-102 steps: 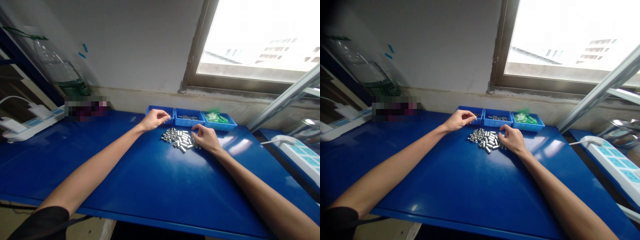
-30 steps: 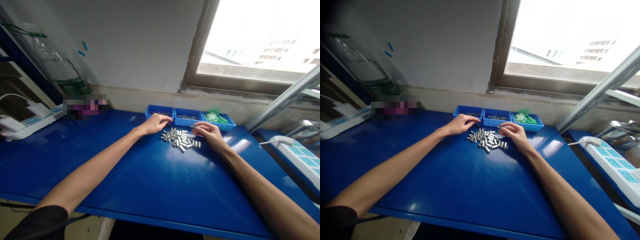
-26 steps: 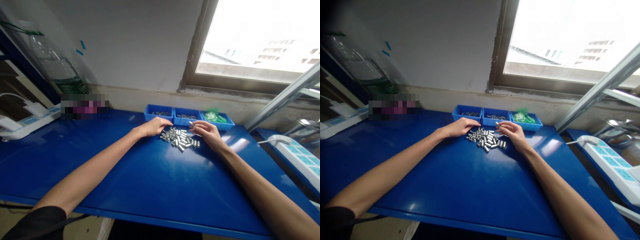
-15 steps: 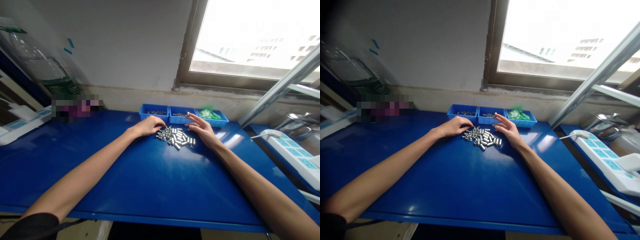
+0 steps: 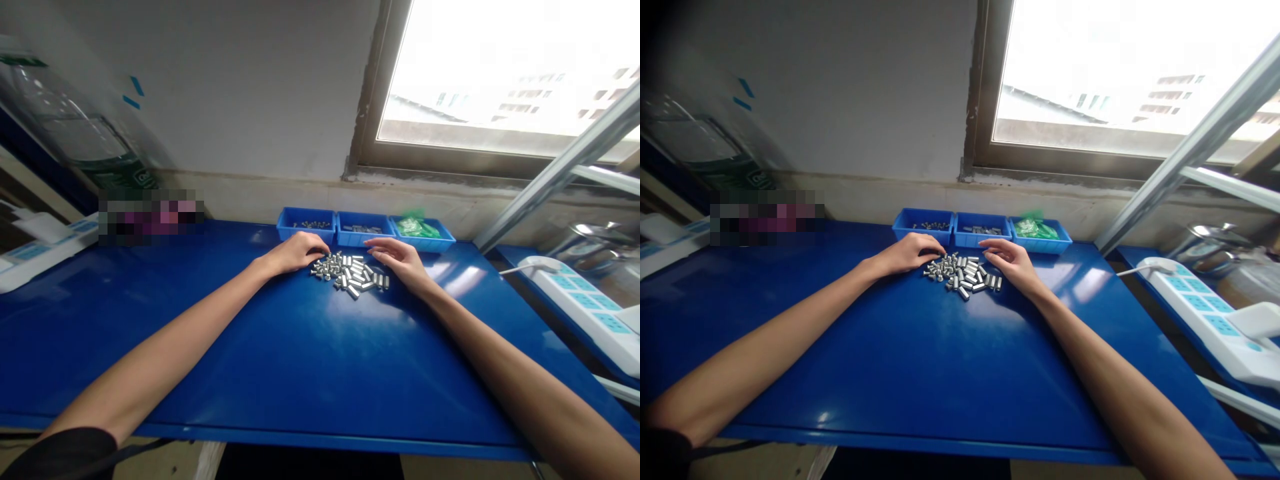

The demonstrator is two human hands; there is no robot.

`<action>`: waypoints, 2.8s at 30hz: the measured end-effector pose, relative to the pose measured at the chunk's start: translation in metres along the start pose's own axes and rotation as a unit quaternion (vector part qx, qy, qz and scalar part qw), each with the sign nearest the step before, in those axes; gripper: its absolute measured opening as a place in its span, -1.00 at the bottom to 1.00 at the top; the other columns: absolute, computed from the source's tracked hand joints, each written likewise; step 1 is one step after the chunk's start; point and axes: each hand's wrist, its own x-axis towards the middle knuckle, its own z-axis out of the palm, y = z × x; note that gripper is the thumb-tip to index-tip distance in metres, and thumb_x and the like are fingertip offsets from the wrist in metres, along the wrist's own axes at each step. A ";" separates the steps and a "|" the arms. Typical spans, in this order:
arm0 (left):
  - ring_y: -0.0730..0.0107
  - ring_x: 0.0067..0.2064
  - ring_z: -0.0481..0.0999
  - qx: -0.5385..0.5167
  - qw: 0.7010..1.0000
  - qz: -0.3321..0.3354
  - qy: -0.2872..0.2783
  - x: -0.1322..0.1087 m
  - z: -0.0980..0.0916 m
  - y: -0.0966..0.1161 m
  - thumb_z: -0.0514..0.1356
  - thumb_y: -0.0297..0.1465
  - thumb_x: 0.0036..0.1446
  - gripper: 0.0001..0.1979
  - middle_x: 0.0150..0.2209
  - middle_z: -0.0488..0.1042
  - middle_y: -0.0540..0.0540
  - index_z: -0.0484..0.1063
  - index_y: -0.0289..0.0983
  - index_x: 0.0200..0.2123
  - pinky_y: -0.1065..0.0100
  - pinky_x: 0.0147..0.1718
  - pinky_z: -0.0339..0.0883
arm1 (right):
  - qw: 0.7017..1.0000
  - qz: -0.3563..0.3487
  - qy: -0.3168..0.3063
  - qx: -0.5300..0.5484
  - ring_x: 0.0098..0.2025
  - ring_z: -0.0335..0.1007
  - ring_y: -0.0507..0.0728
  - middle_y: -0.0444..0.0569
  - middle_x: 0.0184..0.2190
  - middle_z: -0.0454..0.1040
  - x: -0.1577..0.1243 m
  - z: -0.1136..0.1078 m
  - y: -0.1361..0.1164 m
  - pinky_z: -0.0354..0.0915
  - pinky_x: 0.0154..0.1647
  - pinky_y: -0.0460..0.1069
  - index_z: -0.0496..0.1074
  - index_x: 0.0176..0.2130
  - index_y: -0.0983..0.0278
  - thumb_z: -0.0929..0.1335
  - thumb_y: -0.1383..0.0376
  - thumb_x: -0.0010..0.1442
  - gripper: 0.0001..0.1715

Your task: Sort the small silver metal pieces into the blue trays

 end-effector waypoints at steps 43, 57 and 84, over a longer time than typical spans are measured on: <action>0.26 0.17 0.58 -0.027 0.998 -0.031 -0.036 0.003 -0.005 0.019 0.10 -0.47 0.38 -0.64 0.14 0.60 -0.16 0.58 -0.28 0.13 0.34 0.17 0.37 | 0.978 -0.056 0.102 -0.176 -0.26 0.63 0.23 0.06 -0.21 0.69 0.001 0.005 0.016 0.55 -0.16 0.11 0.69 -0.23 0.22 0.48 0.15 0.18 -0.77; 0.23 0.00 0.63 -0.001 0.998 0.045 -0.033 0.002 -0.003 0.000 0.24 -0.53 0.28 -0.76 -0.03 0.66 -0.19 0.67 -0.26 -0.07 0.31 0.04 0.43 | 0.989 -0.040 0.052 0.131 0.43 0.23 0.36 -0.06 0.42 0.29 0.004 0.003 0.012 0.19 0.47 0.27 0.45 0.28 0.05 0.61 0.13 0.09 -0.19; 0.39 -0.34 0.54 0.005 0.998 -0.061 -0.025 -0.001 -0.013 0.009 0.30 -0.45 0.14 -0.80 -0.24 0.64 -0.17 0.68 -0.32 -0.17 0.41 -0.36 0.35 | 0.984 -0.016 -0.046 -0.174 -0.27 0.52 0.18 -0.01 -0.29 0.65 0.004 -0.002 0.009 0.40 -0.23 0.05 0.67 -0.17 0.24 0.50 0.04 0.14 -0.63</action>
